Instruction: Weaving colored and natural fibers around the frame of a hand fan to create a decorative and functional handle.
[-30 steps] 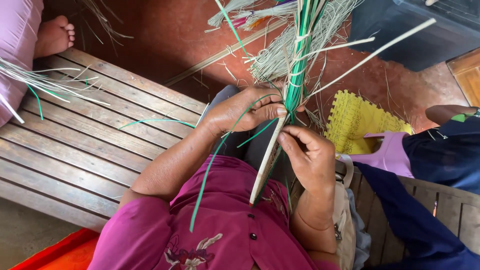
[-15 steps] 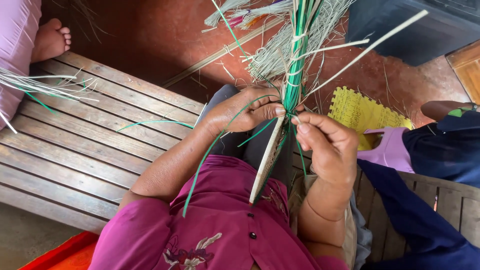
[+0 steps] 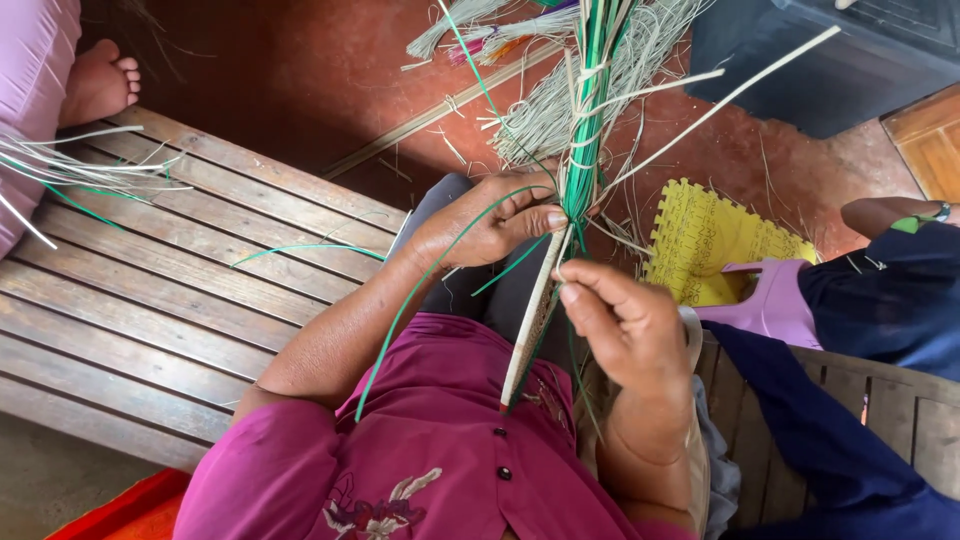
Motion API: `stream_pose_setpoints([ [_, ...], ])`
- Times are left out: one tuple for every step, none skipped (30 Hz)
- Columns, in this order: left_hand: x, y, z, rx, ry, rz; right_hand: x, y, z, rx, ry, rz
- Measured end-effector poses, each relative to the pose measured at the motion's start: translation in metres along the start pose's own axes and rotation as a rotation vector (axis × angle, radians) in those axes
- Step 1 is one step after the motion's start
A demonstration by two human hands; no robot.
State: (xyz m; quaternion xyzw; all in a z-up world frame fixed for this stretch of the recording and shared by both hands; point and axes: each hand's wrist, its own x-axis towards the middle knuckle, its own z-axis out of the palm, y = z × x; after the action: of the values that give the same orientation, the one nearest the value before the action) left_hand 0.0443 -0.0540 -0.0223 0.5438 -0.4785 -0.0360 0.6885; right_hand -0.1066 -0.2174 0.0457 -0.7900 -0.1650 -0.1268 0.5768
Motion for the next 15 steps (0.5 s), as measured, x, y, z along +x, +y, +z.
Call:
stream_pose_setpoints([
  [0.001,0.004,0.001,-0.002,0.012,0.001,-0.001,-0.003,0.003,-0.073,0.003,-0.011],
  [0.001,0.008,0.002,-0.004,0.024,-0.002,-0.003,-0.006,0.006,-0.144,0.005,-0.02],
  [0.0,0.004,0.002,-0.004,0.026,-0.005,0.0,-0.015,0.009,-0.142,0.003,-0.018],
  [-0.002,0.001,0.001,0.004,0.012,-0.001,0.002,-0.024,0.012,-0.225,0.036,-0.091],
  [-0.002,-0.002,0.0,0.012,-0.002,0.003,0.003,-0.034,0.015,-0.308,0.068,-0.163],
  [-0.001,0.006,0.0,0.012,-0.006,0.0,0.004,-0.037,0.019,-0.306,0.073,-0.161],
  [0.0,0.014,0.001,0.015,-0.018,-0.007,0.004,-0.04,0.024,-0.398,0.088,-0.219],
  [0.002,0.021,0.001,0.019,-0.03,-0.01,0.005,-0.043,0.027,-0.493,0.104,-0.279],
  [0.004,0.027,0.001,0.019,-0.035,-0.009,0.004,-0.043,0.031,-0.494,0.109,-0.279],
  [0.007,0.033,0.001,0.003,-0.036,-0.021,0.004,-0.042,0.034,-0.687,0.066,-0.366],
  [0.009,0.04,0.001,-0.012,-0.038,-0.034,0.004,-0.042,0.037,-0.881,0.021,-0.451],
  [0.01,0.041,0.0,-0.011,-0.04,-0.035,0.005,-0.042,0.039,-0.88,0.023,-0.45],
  [0.011,0.043,0.0,-0.011,-0.046,-0.032,0.006,-0.042,0.042,-0.952,0.006,-0.441],
  [0.013,0.045,-0.001,-0.011,-0.052,-0.028,0.008,-0.043,0.044,-1.026,-0.011,-0.433],
  [0.014,0.049,-0.002,-0.01,-0.054,-0.028,0.008,-0.04,0.044,-1.025,-0.009,-0.433],
])
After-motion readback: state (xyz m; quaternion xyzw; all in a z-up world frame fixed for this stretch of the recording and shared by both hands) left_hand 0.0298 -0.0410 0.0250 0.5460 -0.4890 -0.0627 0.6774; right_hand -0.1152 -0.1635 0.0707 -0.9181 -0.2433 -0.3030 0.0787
